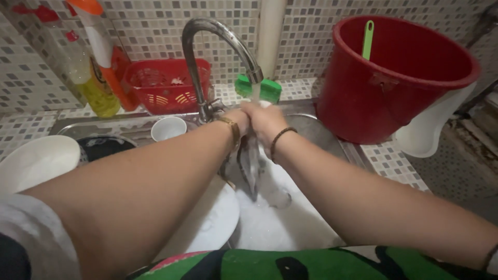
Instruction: Washing and rinsing plates, bowls, and a cutting board in a sink.
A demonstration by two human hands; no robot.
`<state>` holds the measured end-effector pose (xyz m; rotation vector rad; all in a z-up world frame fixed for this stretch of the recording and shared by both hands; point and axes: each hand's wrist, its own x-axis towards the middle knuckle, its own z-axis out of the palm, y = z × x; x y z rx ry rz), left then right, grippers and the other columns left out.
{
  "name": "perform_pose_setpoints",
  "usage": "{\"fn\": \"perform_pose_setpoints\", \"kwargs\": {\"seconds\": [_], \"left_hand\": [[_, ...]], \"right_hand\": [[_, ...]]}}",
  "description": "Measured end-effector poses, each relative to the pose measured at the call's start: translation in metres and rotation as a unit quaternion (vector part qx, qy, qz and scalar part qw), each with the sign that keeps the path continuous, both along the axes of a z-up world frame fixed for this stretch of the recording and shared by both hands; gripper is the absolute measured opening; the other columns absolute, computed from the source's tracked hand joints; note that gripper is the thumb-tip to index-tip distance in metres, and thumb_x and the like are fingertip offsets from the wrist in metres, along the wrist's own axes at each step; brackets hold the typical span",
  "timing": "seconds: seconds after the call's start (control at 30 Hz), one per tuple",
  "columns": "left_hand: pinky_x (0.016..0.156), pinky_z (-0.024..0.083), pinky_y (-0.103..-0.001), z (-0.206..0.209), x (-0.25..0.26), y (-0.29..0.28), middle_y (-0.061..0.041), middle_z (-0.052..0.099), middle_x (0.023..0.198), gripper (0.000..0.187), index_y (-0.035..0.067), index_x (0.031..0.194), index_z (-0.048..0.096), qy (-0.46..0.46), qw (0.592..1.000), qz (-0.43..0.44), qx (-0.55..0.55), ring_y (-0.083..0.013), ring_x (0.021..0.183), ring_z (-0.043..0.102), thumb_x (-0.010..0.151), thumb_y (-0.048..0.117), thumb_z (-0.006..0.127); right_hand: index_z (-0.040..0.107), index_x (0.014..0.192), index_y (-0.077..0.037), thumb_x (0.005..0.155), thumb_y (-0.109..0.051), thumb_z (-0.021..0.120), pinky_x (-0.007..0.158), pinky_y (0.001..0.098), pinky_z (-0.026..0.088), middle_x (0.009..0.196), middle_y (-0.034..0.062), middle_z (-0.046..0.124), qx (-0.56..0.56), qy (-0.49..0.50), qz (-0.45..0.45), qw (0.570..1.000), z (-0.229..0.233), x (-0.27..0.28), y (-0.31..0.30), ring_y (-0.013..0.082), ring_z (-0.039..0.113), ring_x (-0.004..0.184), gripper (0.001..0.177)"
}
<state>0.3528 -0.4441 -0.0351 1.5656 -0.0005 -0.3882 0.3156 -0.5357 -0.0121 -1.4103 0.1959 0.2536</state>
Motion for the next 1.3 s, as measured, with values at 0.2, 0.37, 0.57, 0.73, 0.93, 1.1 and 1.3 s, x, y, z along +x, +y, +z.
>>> {"fn": "perform_pose_setpoints", "kwargs": {"seconds": [0.2, 0.37, 0.57, 0.73, 0.93, 1.1, 1.3], "left_hand": [[0.048, 0.044, -0.036, -0.058, 0.046, -0.004, -0.005, 0.067, 0.072, 0.023, 0.011, 0.089, 0.073, 0.020, 0.996, 0.021, -0.090, -0.0204, 0.056, 0.059, 0.094, 0.031, 0.064], [0.042, 0.035, -0.034, -0.059, 0.040, 0.012, -0.004, 0.055, 0.063, 0.024, 0.012, 0.079, 0.062, 0.111, 0.987, 0.102, -0.056, -0.0186, 0.048, 0.047, 0.090, 0.034, 0.062], [0.049, 0.040, -0.034, -0.061, 0.031, 0.016, -0.003, 0.061, 0.071, 0.017, 0.017, 0.088, 0.069, 0.078, 0.989, 0.116, -0.043, -0.0184, 0.059, 0.054, 0.088, 0.033, 0.070], [0.054, 0.046, -0.035, -0.024, -0.002, 0.024, -0.005, 0.065, 0.075, 0.013, 0.015, 0.092, 0.071, 0.069, 0.989, 0.105, -0.080, -0.0204, 0.064, 0.060, 0.089, 0.027, 0.068], [0.051, 0.044, -0.036, -0.003, -0.016, 0.022, -0.005, 0.064, 0.072, 0.015, 0.012, 0.093, 0.071, 0.064, 0.989, 0.120, -0.055, -0.0211, 0.060, 0.059, 0.091, 0.026, 0.067], [0.049, 0.043, -0.037, 0.002, -0.025, 0.017, -0.006, 0.063, 0.069, 0.016, 0.010, 0.094, 0.071, 0.064, 0.989, 0.128, -0.036, -0.0217, 0.057, 0.058, 0.092, 0.026, 0.066], [0.047, 0.042, -0.038, 0.001, -0.023, -0.006, -0.006, 0.062, 0.066, 0.018, 0.008, 0.095, 0.071, 0.065, 0.989, 0.129, -0.016, -0.0224, 0.053, 0.058, 0.093, 0.025, 0.064]], "right_hand": [[0.076, 0.093, -0.002, 0.086, -0.026, 0.074, 0.059, 0.0330, 0.055, 0.079, 0.0033, 0.074, -0.146, -0.156, -0.085, 0.973, -0.009, 0.019, -0.016, 0.0146, 0.069, 0.068, 0.025], [0.077, 0.095, -0.005, 0.093, -0.024, 0.063, 0.054, 0.0298, 0.050, 0.074, 0.0016, 0.069, -0.106, -0.240, -0.124, 0.957, -0.003, 0.025, -0.017, 0.0115, 0.061, 0.063, 0.024], [0.065, 0.075, -0.012, 0.099, -0.032, 0.059, 0.045, 0.0265, 0.040, 0.063, 0.0001, 0.053, 0.270, 0.073, 0.033, 0.960, 0.015, 0.049, 0.001, 0.0124, 0.048, 0.053, 0.031], [0.041, 0.060, -0.015, 0.092, -0.047, 0.067, 0.034, 0.0269, 0.027, 0.050, -0.0017, 0.033, 0.357, 0.119, 0.165, 0.912, 0.010, 0.060, 0.003, 0.0128, 0.035, 0.043, 0.052], [0.057, 0.074, -0.012, 0.092, -0.035, 0.073, 0.036, 0.0280, 0.025, 0.051, -0.0029, 0.033, 0.444, 0.140, 0.169, 0.869, 0.000, 0.068, 0.013, 0.0124, 0.032, 0.040, 0.033], [0.061, 0.092, -0.007, 0.099, -0.025, 0.051, 0.072, 0.0397, 0.058, 0.088, 0.0124, 0.067, 0.432, 0.136, 0.013, 0.891, 0.029, 0.040, 0.006, 0.0264, 0.067, 0.078, 0.022], [0.063, 0.115, -0.004, 0.103, -0.038, 0.035, 0.090, 0.0472, 0.055, 0.114, 0.0161, 0.072, 0.438, 0.068, 0.084, 0.892, 0.066, -0.009, 0.001, 0.0315, 0.068, 0.101, 0.046]]}}
